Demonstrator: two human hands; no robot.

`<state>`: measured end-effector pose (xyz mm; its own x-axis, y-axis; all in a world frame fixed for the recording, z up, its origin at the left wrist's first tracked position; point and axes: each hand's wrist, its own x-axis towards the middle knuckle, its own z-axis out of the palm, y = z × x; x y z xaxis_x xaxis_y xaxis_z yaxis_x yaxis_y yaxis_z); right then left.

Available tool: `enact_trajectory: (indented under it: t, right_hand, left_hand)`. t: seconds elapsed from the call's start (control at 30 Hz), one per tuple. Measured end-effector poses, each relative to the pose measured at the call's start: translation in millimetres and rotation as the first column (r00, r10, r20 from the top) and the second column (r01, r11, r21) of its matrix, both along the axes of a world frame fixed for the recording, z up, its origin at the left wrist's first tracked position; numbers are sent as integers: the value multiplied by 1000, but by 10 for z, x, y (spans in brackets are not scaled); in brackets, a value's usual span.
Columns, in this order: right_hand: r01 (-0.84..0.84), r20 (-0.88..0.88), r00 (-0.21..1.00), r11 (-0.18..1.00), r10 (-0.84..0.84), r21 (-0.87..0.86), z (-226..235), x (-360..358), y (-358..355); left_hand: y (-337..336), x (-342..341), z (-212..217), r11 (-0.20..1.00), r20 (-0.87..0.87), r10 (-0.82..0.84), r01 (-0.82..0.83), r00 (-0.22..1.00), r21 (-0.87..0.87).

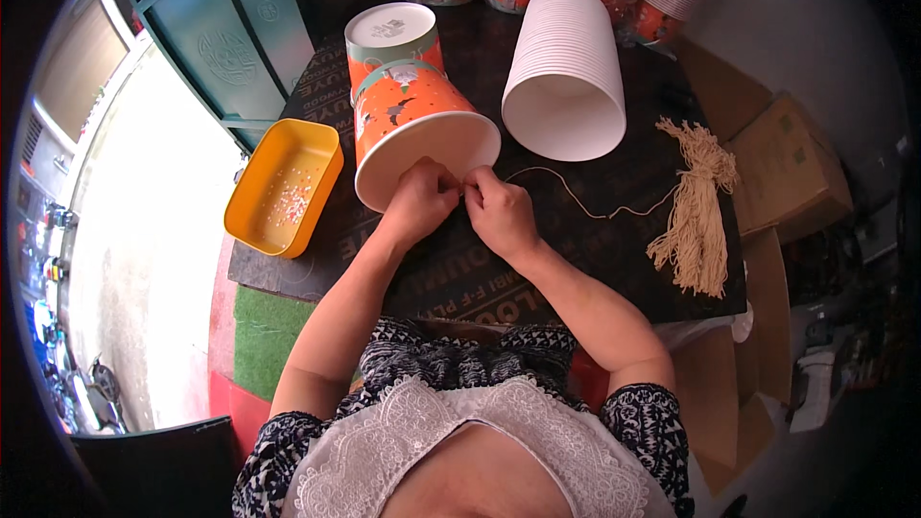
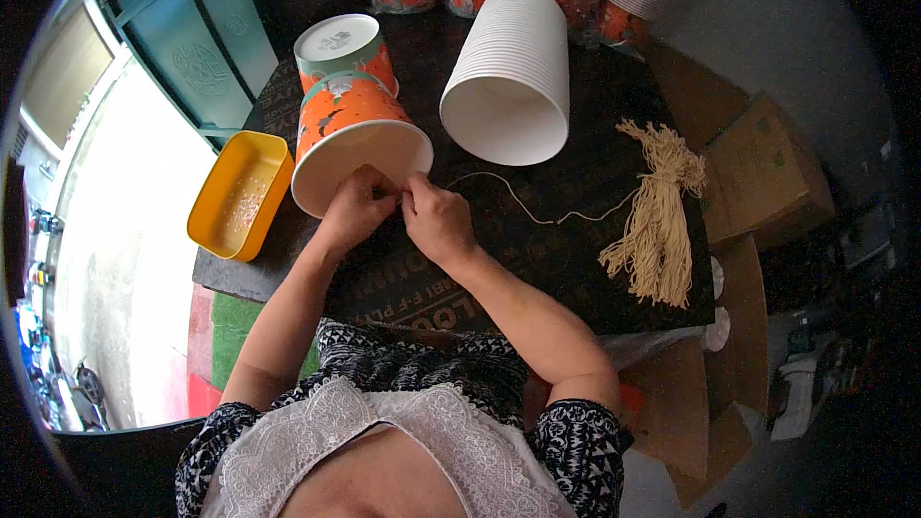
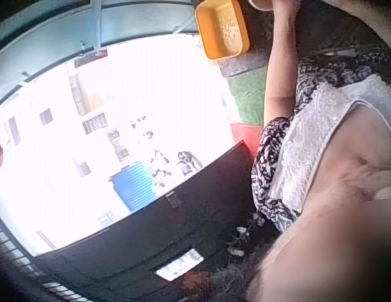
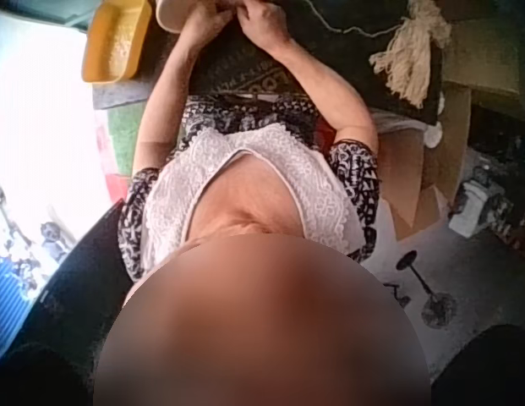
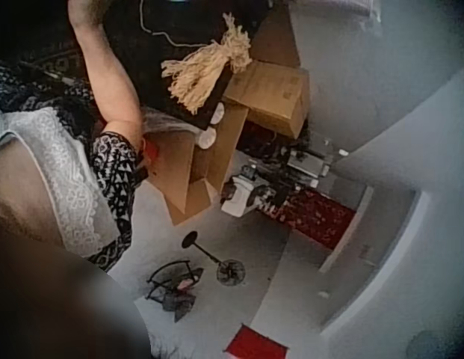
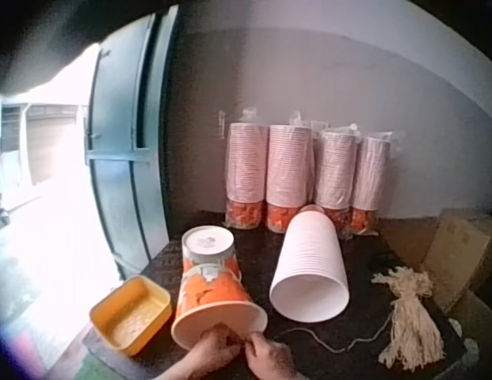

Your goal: Thread strings through holes in paper containers for packaging purposes.

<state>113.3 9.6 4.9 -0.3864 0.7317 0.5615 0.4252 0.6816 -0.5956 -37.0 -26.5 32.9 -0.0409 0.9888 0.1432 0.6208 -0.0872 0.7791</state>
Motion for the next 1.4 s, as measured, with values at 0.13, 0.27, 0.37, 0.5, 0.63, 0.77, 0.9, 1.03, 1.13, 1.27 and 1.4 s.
enact_trajectory:
  t: [0.13,0.27,0.37,0.5,0.63,0.77,0.9,1.03,1.13,1.27,1.4]
  right_hand:
    - [-3,35,999,1000,2,21,23,3,-8]
    - [-54,37,998,989,50,136,15,6,2]
    - [-46,114,993,989,30,143,13,19,0]
    - [-65,168,985,985,38,160,-32,32,2]
    - [-91,154,986,982,65,168,-31,33,-1]
    - [-100,142,987,984,79,147,-15,39,11]
    - [-113,47,993,989,108,97,-13,25,45]
    - [-135,11,991,989,136,-64,-10,65,104]
    - [-128,19,991,977,133,-169,-13,61,145]
    - [-155,-32,988,945,152,-289,39,82,157]
    - [-147,-33,989,940,144,-307,62,83,161]
  left_hand:
    - [5,-1,-4,1000,20,-6,6,1000,-15]
    - [6,-7,0,1000,15,-19,19,1000,11]
    - [2,-7,11,1000,27,-7,7,1000,5]
    - [-1,14,-24,988,81,14,-26,997,155]
    - [-3,10,-11,992,97,35,-47,995,119]
    - [-8,4,7,996,122,25,-34,992,79]
    - [15,-69,-51,1000,59,-16,16,998,-8]
    - [22,-42,-50,1000,51,-6,7,999,-16]
    - [29,-26,-102,991,53,43,-49,998,121]
    - [31,-23,-30,998,116,65,-65,991,-5]
    - [40,-60,-62,999,128,23,-20,992,-30]
